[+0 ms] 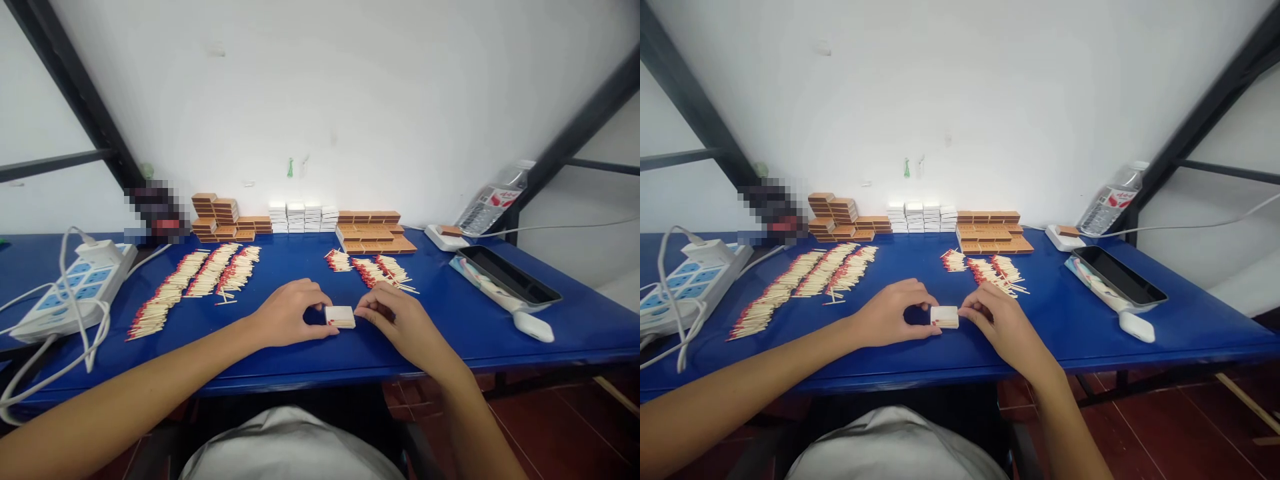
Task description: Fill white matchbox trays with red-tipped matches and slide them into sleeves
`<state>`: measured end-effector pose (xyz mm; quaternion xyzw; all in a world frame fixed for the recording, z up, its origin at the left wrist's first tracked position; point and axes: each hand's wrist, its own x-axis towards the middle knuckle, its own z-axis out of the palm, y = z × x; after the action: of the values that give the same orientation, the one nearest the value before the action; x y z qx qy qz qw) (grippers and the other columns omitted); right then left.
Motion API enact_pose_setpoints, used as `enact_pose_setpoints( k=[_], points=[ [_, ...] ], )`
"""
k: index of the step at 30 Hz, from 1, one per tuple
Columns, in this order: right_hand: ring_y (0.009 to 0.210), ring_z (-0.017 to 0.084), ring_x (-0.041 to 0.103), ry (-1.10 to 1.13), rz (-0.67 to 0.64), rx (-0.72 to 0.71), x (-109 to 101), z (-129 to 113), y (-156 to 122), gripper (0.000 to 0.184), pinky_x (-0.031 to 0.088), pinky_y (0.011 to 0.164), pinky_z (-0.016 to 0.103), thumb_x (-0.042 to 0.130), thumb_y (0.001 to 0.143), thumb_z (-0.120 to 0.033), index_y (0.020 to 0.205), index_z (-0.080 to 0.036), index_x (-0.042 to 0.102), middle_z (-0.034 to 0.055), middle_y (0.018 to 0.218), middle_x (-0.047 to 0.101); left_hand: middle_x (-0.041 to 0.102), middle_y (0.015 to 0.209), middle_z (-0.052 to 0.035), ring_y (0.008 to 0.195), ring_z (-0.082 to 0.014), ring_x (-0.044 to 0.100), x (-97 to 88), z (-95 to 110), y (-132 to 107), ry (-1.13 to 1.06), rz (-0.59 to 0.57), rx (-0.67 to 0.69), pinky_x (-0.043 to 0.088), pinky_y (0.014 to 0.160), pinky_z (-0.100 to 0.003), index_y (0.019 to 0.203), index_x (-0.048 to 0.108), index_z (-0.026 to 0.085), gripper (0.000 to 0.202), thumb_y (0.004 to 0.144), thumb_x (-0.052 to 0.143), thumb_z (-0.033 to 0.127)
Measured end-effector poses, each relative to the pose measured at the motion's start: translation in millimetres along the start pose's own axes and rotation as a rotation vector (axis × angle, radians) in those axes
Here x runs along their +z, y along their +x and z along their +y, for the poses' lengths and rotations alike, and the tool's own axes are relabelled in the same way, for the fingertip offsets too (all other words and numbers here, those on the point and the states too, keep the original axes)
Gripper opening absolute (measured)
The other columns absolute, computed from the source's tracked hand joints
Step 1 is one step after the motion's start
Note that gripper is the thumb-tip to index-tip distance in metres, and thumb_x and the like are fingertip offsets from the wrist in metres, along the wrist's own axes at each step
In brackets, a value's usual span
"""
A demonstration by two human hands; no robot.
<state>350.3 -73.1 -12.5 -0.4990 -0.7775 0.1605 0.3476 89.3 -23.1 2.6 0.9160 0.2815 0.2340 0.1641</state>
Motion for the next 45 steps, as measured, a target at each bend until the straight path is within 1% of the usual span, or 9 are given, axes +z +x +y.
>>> enact_pose_setpoints(
  k=[6, 9, 11, 16, 21, 28, 38, 41, 45],
  points=[
    [0.071, 0.018, 0.054, -0.010, 0.204, 0.129, -30, 36, -23, 0.027, 0.044, 0.066, 0.033, 0.064, 0.101, -0.049, 0.092, -0.025, 0.072, 0.0018, 0.081, 0.060, 0.071, 0.111, -0.0059, 0.104, -0.0267, 0.065, -7.1, 20, -25, 0.158, -0.032, -0.174, 0.049, 0.101, -0.047, 0.112, 0.074, 0.022, 0.032, 0.092, 0.078, 0.047],
    [0.072, 0.019, 0.055, -0.061, 0.168, 0.163, -39, 53, -29, 0.027, 0.045, 0.067, 0.033, 0.065, 0.100, -0.051, 0.102, -0.025, 0.075, 0.0029, 0.086, 0.062, 0.069, 0.125, -0.0081, 0.114, -0.0311, 0.062, -6.3, 24, -43, 0.184, 0.029, -0.253, 0.049, 0.102, -0.050, 0.130, 0.068, 0.023, 0.052, 0.089, 0.079, 0.053],
    [0.075, 0.019, 0.057, -0.082, 0.129, 0.153, -39, 58, -28, 0.028, 0.046, 0.069, 0.034, 0.064, 0.101, -0.051, 0.107, -0.026, 0.076, 0.0040, 0.091, 0.063, 0.067, 0.130, -0.0083, 0.118, -0.0315, 0.060, -3.9, 24, -51, 0.178, 0.072, -0.270, 0.049, 0.104, -0.051, 0.132, 0.067, 0.025, 0.053, 0.090, 0.078, 0.054],
    [0.076, 0.020, 0.057, -0.111, 0.108, 0.138, -35, 60, -23, 0.029, 0.047, 0.073, 0.035, 0.063, 0.101, -0.051, 0.102, -0.025, 0.076, 0.0037, 0.088, 0.062, 0.065, 0.131, -0.0086, 0.120, -0.0298, 0.058, 8.1, 30, -54, 0.176, 0.134, -0.252, 0.047, 0.104, -0.051, 0.133, 0.065, 0.026, 0.041, 0.095, 0.073, 0.040],
    [0.074, 0.019, 0.056, -0.123, 0.118, 0.154, -35, 62, -25, 0.029, 0.046, 0.071, 0.034, 0.064, 0.100, -0.052, 0.098, -0.025, 0.075, 0.0029, 0.086, 0.061, 0.066, 0.126, -0.0071, 0.114, -0.0282, 0.059, 20.8, 44, -46, 0.188, 0.140, -0.218, 0.048, 0.098, -0.048, 0.117, 0.069, 0.025, 0.020, 0.098, 0.067, 0.031],
    [0.074, 0.019, 0.055, -0.096, 0.081, 0.170, -36, 61, -25, 0.031, 0.046, 0.072, 0.035, 0.062, 0.101, -0.053, 0.094, -0.025, 0.072, 0.0029, 0.088, 0.062, 0.066, 0.127, -0.0068, 0.114, -0.0273, 0.058, 20.8, 43, -47, 0.163, 0.158, -0.217, 0.046, 0.100, -0.048, 0.120, 0.064, 0.023, 0.027, 0.097, 0.071, 0.034],
    [0.084, 0.022, 0.060, -0.033, 0.025, 0.152, -41, 58, -29, 0.038, 0.048, 0.078, 0.036, 0.052, 0.104, -0.055, 0.090, -0.024, 0.067, 0.0053, 0.093, 0.065, 0.067, 0.124, -0.0058, 0.113, -0.0263, 0.059, 17.2, 47, -45, 0.154, 0.136, -0.237, 0.046, 0.097, -0.044, 0.110, 0.062, 0.023, 0.018, 0.098, 0.069, 0.034],
    [0.081, 0.022, 0.059, -0.033, -0.014, 0.158, -44, 55, -30, 0.039, 0.048, 0.077, 0.036, 0.053, 0.104, -0.056, 0.087, -0.024, 0.067, 0.0053, 0.090, 0.065, 0.067, 0.126, -0.0063, 0.114, -0.0263, 0.059, 17.4, 47, -46, 0.154, 0.133, -0.238, 0.046, 0.098, -0.045, 0.111, 0.062, 0.023, 0.018, 0.098, 0.068, 0.034],
    [0.074, 0.020, 0.056, -0.042, 0.023, 0.159, -46, 54, -31, 0.038, 0.049, 0.070, 0.036, 0.059, 0.100, -0.058, 0.086, -0.024, 0.070, 0.0055, 0.089, 0.065, 0.067, 0.127, -0.0061, 0.116, -0.0264, 0.059, 17.2, 47, -47, 0.158, 0.128, -0.238, 0.045, 0.100, -0.045, 0.112, 0.062, 0.023, 0.018, 0.099, 0.067, 0.034]
  ],
)
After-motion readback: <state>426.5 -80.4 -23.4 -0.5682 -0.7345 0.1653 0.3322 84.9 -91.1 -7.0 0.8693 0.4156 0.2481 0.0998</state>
